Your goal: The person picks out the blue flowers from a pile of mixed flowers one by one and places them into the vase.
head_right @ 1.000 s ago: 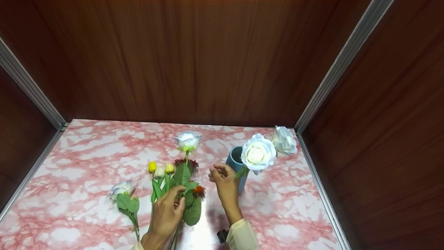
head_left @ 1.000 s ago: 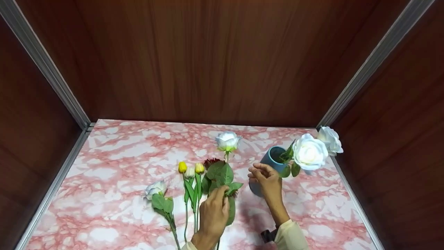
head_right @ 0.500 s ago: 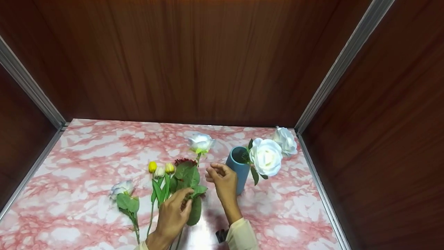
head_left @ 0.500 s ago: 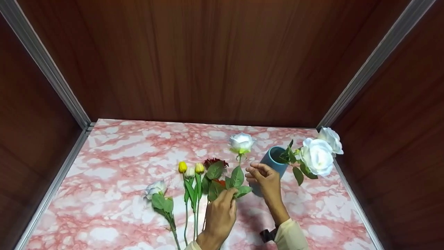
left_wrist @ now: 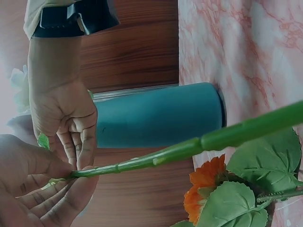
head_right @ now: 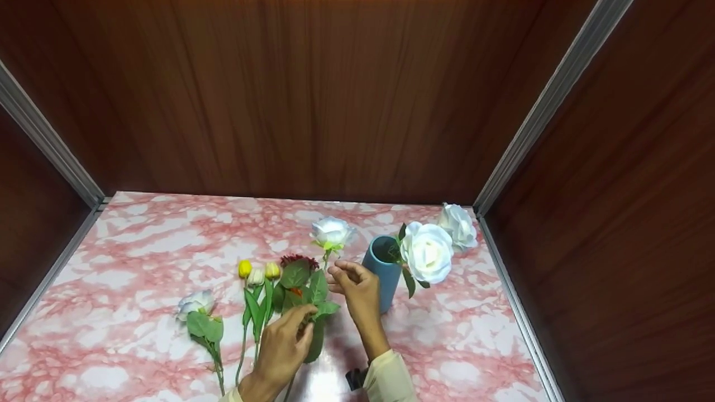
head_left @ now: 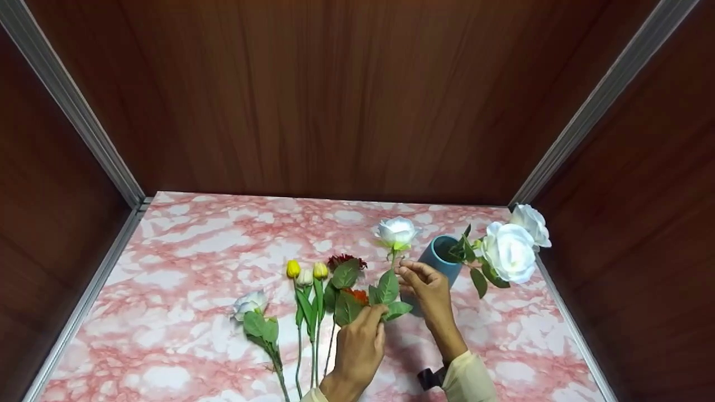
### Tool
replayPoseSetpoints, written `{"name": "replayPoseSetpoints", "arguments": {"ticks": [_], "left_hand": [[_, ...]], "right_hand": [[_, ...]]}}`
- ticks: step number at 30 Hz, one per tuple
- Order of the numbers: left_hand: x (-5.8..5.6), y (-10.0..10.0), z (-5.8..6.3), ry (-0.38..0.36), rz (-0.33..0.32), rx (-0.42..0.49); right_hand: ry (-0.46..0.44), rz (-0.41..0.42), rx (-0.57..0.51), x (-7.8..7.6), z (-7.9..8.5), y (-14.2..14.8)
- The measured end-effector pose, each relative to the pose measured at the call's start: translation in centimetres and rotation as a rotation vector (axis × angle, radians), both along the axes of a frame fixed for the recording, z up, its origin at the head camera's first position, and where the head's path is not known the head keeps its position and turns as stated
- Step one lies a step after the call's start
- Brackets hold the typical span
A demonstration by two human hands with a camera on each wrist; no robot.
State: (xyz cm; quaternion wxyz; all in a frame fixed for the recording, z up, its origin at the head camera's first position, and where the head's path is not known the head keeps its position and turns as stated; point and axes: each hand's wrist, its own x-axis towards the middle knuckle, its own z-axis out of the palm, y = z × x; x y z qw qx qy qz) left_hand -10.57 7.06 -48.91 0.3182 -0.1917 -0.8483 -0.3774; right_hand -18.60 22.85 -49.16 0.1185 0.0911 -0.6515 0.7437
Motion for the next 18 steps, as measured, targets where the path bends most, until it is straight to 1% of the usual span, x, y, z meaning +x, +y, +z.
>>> {"name": "replayPoseSetpoints", "arguments": {"ticks": [2, 4, 7, 11, 14, 18], "left_hand": [[0.0, 0.1, 0.0, 0.000, -0.006, -0.003], [0.0, 0.2, 0.0, 0.001, -0.010, -0.004], [0.1, 0.3, 0.0, 0.005, -0.015, -0.005], [0.1, 0.4, 0.0, 0.010, -0.013, -0.017], [0.1, 0.5, 0.0, 0.011, -0.011, -0.026], [0.1, 0.5, -0.1, 0.011, -0.006, -0.030]], "right_hand": [[-0.103, -0.059, 0.038, 1.1, 2.5, -0.9], [-0.172, -0.074, 0.057, 1.4, 3.4, -1.1], [-0.262, -0.077, 0.040, 1.7, 4.3, -1.4], [-0.297, -0.050, -0.034, 1.7, 4.3, -1.4], [-0.296, -0.023, -0.079, 1.7, 4.2, -1.3], [-0.281, 0.006, -0.109, 1.7, 4.3, -1.3]]}}
